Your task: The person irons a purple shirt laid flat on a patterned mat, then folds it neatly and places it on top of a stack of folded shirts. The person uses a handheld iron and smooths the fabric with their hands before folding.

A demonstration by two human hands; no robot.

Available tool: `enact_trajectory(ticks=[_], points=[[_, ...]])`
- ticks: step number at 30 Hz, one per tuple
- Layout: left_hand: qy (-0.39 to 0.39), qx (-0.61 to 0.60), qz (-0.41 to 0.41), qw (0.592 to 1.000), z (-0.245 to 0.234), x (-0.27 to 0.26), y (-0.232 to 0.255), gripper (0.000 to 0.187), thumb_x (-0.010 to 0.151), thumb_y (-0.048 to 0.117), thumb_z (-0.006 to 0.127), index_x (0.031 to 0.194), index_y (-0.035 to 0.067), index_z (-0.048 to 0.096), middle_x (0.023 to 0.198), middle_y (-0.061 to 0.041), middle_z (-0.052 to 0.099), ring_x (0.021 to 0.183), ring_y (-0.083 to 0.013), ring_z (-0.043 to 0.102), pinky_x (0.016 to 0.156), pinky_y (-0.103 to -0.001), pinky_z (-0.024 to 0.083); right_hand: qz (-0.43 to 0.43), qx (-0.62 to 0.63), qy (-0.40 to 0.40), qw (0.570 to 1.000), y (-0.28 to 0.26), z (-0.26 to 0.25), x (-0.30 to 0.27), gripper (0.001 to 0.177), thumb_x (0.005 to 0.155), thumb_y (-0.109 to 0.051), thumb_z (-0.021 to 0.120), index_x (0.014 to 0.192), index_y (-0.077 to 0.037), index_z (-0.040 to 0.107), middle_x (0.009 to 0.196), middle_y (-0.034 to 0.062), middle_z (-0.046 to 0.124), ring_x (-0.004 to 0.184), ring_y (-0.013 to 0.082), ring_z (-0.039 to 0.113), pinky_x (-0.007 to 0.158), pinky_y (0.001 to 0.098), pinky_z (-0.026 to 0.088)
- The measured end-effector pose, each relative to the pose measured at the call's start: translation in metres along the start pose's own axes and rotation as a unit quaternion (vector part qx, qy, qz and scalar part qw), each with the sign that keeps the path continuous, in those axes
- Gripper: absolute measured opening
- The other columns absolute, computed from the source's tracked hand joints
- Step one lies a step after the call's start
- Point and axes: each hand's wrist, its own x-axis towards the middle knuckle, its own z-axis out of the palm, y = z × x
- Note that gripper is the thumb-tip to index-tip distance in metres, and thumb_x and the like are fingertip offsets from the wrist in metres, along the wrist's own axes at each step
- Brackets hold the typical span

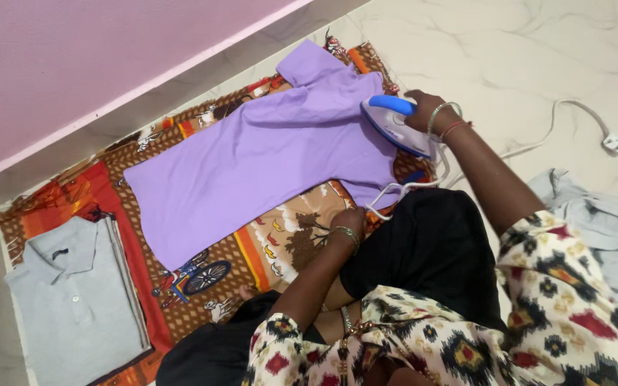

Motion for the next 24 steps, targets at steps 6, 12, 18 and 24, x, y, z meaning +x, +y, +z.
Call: enact_trajectory(ticks=[6,12,18,24], points=[[0.254,0.059,0.133,0.956,-0.03,0.009,0.007,0.015,0.078,0.017,0.068,0.09,0.009,0.072,0.098,-0.016,0.069,0.098,-0.0352,0.064,0.079,-0.049,0.052,-0.038,-0.133,-0.056,0.989,0.002,-0.034,-0.002,0.049,0.082,-0.026,0.078,0.128,-0.016,0.063,0.109,0.0171,0.075,0.104,0.0377,0.072,0.092,0.0474,0.055],[0.078,-0.085,0.043,0.992,-0.036,0.019,0.012,0.016,0.09,0.023,0.068,0.092,0.009,0.074,0.101,-0.013,0.072,0.103,-0.0342,0.065,0.091,-0.048,0.052,-0.187,-0.287,0.014,0.939,0.003,-0.035,0.029,0.035,0.075,-0.013,0.075,0.109,-0.019,0.07,0.101,0.0087,0.073,0.101,0.0319,0.07,0.087,0.0445,0.053],[-0.002,-0.138,0.107,0.985,-0.058,-0.004,0.014,0.026,0.09,0.025,0.066,0.112,0.013,0.074,0.11,-0.015,0.072,0.107,-0.0357,0.065,0.091,-0.047,0.051,-0.312,-0.265,-0.007,0.912,-0.012,0.014,0.051,0.042,0.071,-0.006,0.074,0.111,-0.018,0.069,0.102,0.0073,0.072,0.102,0.031,0.068,0.09,0.0432,0.053],[-0.221,-0.092,-0.085,0.967,-0.102,-0.056,-0.033,0.046,0.092,0.037,0.062,0.134,0.019,0.063,0.119,-0.014,0.072,0.107,-0.033,0.071,0.094,-0.046,0.054,-0.348,-0.322,-0.119,0.873,-0.052,0.092,0.034,0.036,0.078,-0.015,0.075,0.112,-0.022,0.067,0.106,0.0076,0.069,0.107,0.0306,0.064,0.096,0.0449,0.048]])
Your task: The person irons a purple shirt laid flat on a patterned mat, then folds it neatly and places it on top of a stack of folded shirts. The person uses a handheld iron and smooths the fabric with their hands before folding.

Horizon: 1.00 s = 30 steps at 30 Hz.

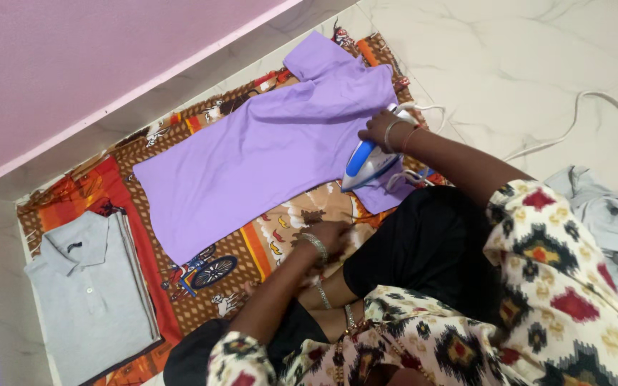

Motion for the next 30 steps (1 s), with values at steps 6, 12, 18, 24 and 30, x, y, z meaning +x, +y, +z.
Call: enact_trajectory(ticks=[6,12,18,24,30], points=[[0.148,-0.124,-0.215,0.957,-0.065,-0.058,-0.098,0.039,0.09,0.03,0.063,0.127,0.019,0.069,0.117,-0.015,0.074,0.103,-0.03,0.075,0.091,-0.041,0.058,-0.095,-0.031,0.01,0.995,-0.012,-0.002,-0.009,0.033,0.081,-0.013,0.07,0.11,-0.026,0.065,0.103,0.0035,0.064,0.112,0.0268,0.059,0.102,0.0425,0.043],[0.331,0.062,-0.133,0.932,-0.066,-0.048,-0.127,0.041,0.091,0.033,0.063,0.126,0.012,0.07,0.127,-0.016,0.07,0.121,-0.0331,0.064,0.11,-0.043,0.048,-0.183,-0.039,0.063,0.98,-0.009,0.006,-0.023,0.027,0.085,-0.013,0.063,0.108,-0.027,0.067,0.097,0.0011,0.063,0.113,0.0252,0.056,0.121,0.0491,0.03],[0.201,0.059,-0.366,0.907,-0.076,-0.063,-0.117,0.092,0.089,0.064,0.057,0.161,0.021,0.019,0.168,-0.019,0.006,0.152,-0.0516,0.007,0.121,-0.061,0.017,-0.139,-0.032,0.052,0.988,-0.008,0.004,-0.05,0.031,0.084,-0.01,0.063,0.11,-0.027,0.067,0.1,0.0004,0.064,0.117,0.0237,0.056,0.124,0.0473,0.027],[0.099,-0.044,-0.48,0.87,-0.073,-0.077,-0.154,0.111,0.083,0.08,0.053,0.165,0.036,-0.008,0.173,-0.011,-0.018,0.153,-0.0556,-0.013,0.12,-0.073,0.015,-0.082,-0.033,-0.017,0.996,-0.006,0.003,-0.067,0.034,0.079,-0.013,0.068,0.11,-0.028,0.066,0.103,0.001,0.062,0.119,0.0231,0.055,0.116,0.0453,0.032],[0.099,-0.018,-0.476,0.874,-0.061,-0.062,-0.183,0.116,0.082,0.083,0.055,0.164,0.035,-0.011,0.171,-0.014,-0.019,0.15,-0.0601,-0.017,0.118,-0.074,0.011,-0.143,-0.059,0.07,0.985,0.015,0.013,-0.071,0.026,0.085,-0.014,0.063,0.106,-0.029,0.068,0.101,0.0007,0.064,0.118,0.024,0.056,0.12,0.049,0.03]])
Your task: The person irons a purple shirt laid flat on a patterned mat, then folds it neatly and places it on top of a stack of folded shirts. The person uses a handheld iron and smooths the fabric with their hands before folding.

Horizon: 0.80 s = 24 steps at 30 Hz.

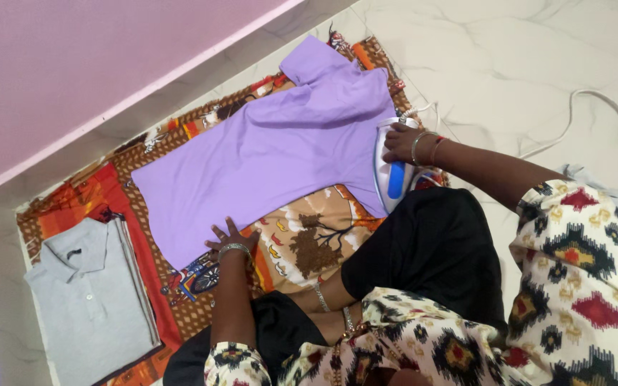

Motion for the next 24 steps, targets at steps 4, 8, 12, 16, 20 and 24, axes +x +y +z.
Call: enact_trajectory(ticks=[4,8,12,16,20,24], points=[[-0.007,-0.009,-0.01,1.0,0.0,-0.004,0.0,0.115,0.081,0.08,0.056,0.164,0.037,-0.01,0.172,-0.013,-0.02,0.151,-0.0583,-0.015,0.118,-0.076,0.011,0.055,-0.02,-0.085,0.995,0.013,0.005,-0.01,0.023,0.089,-0.017,0.06,0.107,-0.03,0.067,0.102,-0.0017,0.064,0.121,0.0199,0.056,0.121,0.0489,0.029],[-0.004,-0.01,-0.007,1.0,-0.004,-0.011,0.002,0.116,0.081,0.081,0.058,0.164,0.036,-0.01,0.171,-0.014,-0.022,0.151,-0.0583,-0.016,0.119,-0.074,0.005,0.155,-0.043,-0.17,0.972,0.033,-0.012,-0.013,0.023,0.089,-0.019,0.066,0.108,-0.031,0.071,0.11,-0.0007,0.07,0.12,0.022,0.063,0.112,0.0452,0.044],[-0.009,-0.002,-0.01,1.0,-0.005,-0.013,0.004,0.114,0.083,0.08,0.056,0.164,0.036,-0.011,0.171,-0.016,-0.023,0.151,-0.0576,-0.016,0.12,-0.072,0.004,0.296,0.081,-0.278,0.91,0.046,-0.038,-0.032,0.04,0.086,-0.022,0.073,0.124,-0.03,0.066,0.11,0.0054,0.077,0.11,0.0273,0.072,0.104,0.0446,0.051],[-0.007,-0.002,-0.016,1.0,-0.003,-0.008,0.005,0.114,0.083,0.082,0.054,0.164,0.036,-0.012,0.17,-0.016,-0.023,0.151,-0.0577,-0.017,0.121,-0.07,0.003,0.392,0.216,-0.206,0.87,0.037,-0.052,-0.042,0.046,0.085,-0.021,0.071,0.13,-0.016,0.064,0.109,0.0168,0.076,0.105,0.0351,0.074,0.093,0.0477,0.057],[-0.001,0.004,-0.015,1.0,0.0,-0.005,0.006,0.115,0.082,0.083,0.053,0.164,0.035,-0.013,0.17,-0.016,-0.024,0.15,-0.0583,-0.017,0.12,-0.071,0.003,0.386,0.255,-0.146,0.875,0.011,-0.046,-0.019,0.059,0.081,-0.023,0.073,0.135,-0.009,0.055,0.108,0.0229,0.073,0.103,0.039,0.072,0.09,0.0492,0.056],[-0.003,-0.001,-0.016,1.0,0.005,-0.006,0.003,0.115,0.082,0.084,0.052,0.164,0.036,-0.013,0.17,-0.016,-0.024,0.151,-0.0579,-0.018,0.12,-0.072,0.004,0.384,0.275,-0.097,0.876,-0.009,-0.028,0.016,0.049,0.087,-0.029,0.072,0.125,-0.003,0.057,0.104,0.0247,0.074,0.099,0.041,0.072,0.089,0.0495,0.057]])
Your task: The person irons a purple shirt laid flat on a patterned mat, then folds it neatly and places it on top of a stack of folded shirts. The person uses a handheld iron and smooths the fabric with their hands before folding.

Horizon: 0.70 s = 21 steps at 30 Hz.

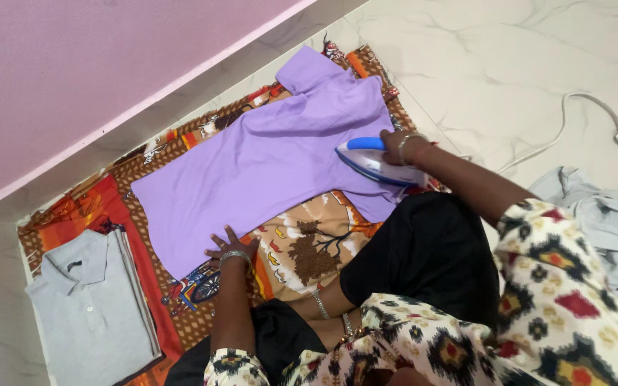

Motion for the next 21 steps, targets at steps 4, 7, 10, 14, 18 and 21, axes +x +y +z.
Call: enact_trajectory(ticks=[4,7,10,14,18,21], points=[[0.008,0.005,0.002,1.0,-0.002,0.002,0.0,0.116,0.082,0.083,0.053,0.164,0.035,-0.012,0.17,-0.016,-0.023,0.151,-0.0592,-0.017,0.119,-0.073,0.005,0.053,0.027,0.037,0.998,0.005,0.019,0.028,0.054,0.089,-0.034,0.073,0.128,-0.002,0.055,0.105,0.0258,0.073,0.099,0.0421,0.071,0.088,0.0511,0.057],[0.003,0.002,0.003,1.0,-0.001,0.004,-0.001,0.116,0.081,0.083,0.054,0.164,0.036,-0.013,0.17,-0.016,-0.023,0.151,-0.059,-0.016,0.12,-0.072,0.004,0.118,0.075,0.046,0.989,0.042,0.027,0.045,0.056,0.088,-0.037,0.075,0.126,-0.001,0.058,0.115,0.0269,0.07,0.104,0.0418,0.071,0.092,0.0499,0.056],[0.003,0.004,0.004,1.0,-0.003,0.004,0.0,0.116,0.081,0.083,0.054,0.164,0.036,-0.013,0.17,-0.016,-0.024,0.15,-0.059,-0.016,0.12,-0.072,0.004,0.21,0.117,0.038,0.97,0.099,0.029,0.043,0.065,0.092,-0.04,0.072,0.133,0.006,0.054,0.121,0.0326,0.069,0.108,0.0441,0.072,0.094,0.0497,0.056],[0.004,0.006,0.0,1.0,-0.001,0.002,0.0,0.116,0.082,0.082,0.053,0.163,0.036,-0.015,0.17,-0.016,-0.024,0.15,-0.0592,-0.016,0.12,-0.071,0.003,0.281,0.11,0.066,0.951,0.172,0.013,0.025,0.07,0.089,-0.053,0.075,0.125,0.007,0.064,0.124,0.0335,0.067,0.116,0.0449,0.066,0.099,0.0502,0.052],[0.01,0.008,-0.002,1.0,0.0,0.0,0.002,0.115,0.082,0.082,0.053,0.164,0.035,-0.012,0.171,-0.016,-0.021,0.151,-0.0585,-0.014,0.121,-0.071,0.004,0.171,0.242,0.336,0.894,0.225,0.009,-0.028,0.048,0.09,-0.034,0.083,0.117,0.001,0.065,0.109,0.0255,0.073,0.099,0.0382,0.07,0.089,0.0482,0.056],[0.017,0.007,-0.002,1.0,-0.001,-0.002,0.0,0.115,0.081,0.083,0.054,0.164,0.035,-0.01,0.171,-0.016,-0.02,0.151,-0.0588,-0.014,0.121,-0.07,0.004,0.134,0.423,0.446,0.778,0.242,0.011,-0.05,0.043,0.085,-0.017,0.085,0.116,-0.002,0.06,0.106,0.0141,0.071,0.09,0.025,0.07,0.076,0.0407,0.058]])
